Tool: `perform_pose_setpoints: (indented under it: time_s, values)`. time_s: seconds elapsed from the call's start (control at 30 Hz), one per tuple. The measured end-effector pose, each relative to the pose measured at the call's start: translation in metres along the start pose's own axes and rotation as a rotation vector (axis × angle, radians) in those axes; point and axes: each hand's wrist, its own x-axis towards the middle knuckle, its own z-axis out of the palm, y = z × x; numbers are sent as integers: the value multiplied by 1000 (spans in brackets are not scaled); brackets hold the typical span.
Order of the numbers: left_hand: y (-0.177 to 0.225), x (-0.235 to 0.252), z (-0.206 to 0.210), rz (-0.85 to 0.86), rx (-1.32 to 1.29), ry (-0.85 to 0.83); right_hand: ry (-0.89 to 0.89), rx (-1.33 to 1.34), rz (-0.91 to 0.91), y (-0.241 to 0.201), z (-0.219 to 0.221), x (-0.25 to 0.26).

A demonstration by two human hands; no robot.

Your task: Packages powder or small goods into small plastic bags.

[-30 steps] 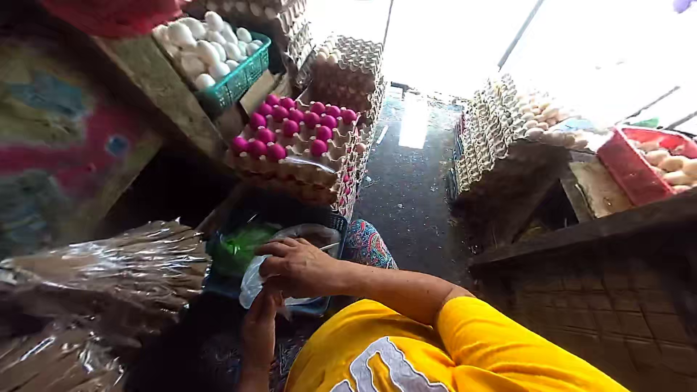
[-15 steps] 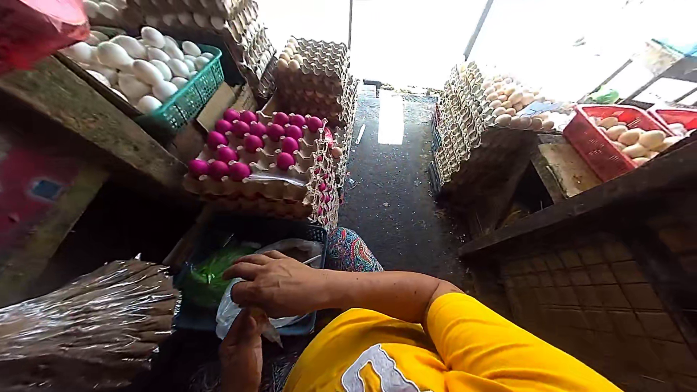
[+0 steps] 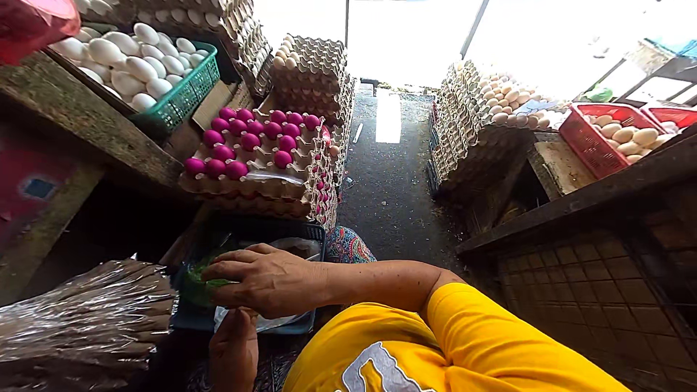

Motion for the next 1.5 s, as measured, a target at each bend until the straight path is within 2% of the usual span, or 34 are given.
perform_pose_setpoints:
  time_s: [0.17,0.27,0.37,0.47,0.63,0.83,1.03,1.33,1.5]
  values:
    - [-6,-1,-6,22,56,-24,71,-5,0,4,2,0]
    - [-12,6,-3,-16,141,-79,-115,-4,73,19,2,1]
    - [-18,14,-2,-121,218,-167,-145,14,129,43,-5,8]
    - [-24,18,-5,-224,156,-175,-101,34,133,61,-18,20]
    - [-27,20,-5,-287,-92,-152,-45,-37,156,84,-7,34]
    - [-25,6,-14,-382,-207,-49,-18,-26,184,86,4,45]
    - [-33,-1,-21,-430,-371,26,-71,-49,228,76,9,54]
    - [-46,-15,-25,-478,-325,-79,-45,-55,206,77,4,50]
    - [-37,-29,-26,-500,-214,-114,-24,-53,244,82,-5,46]
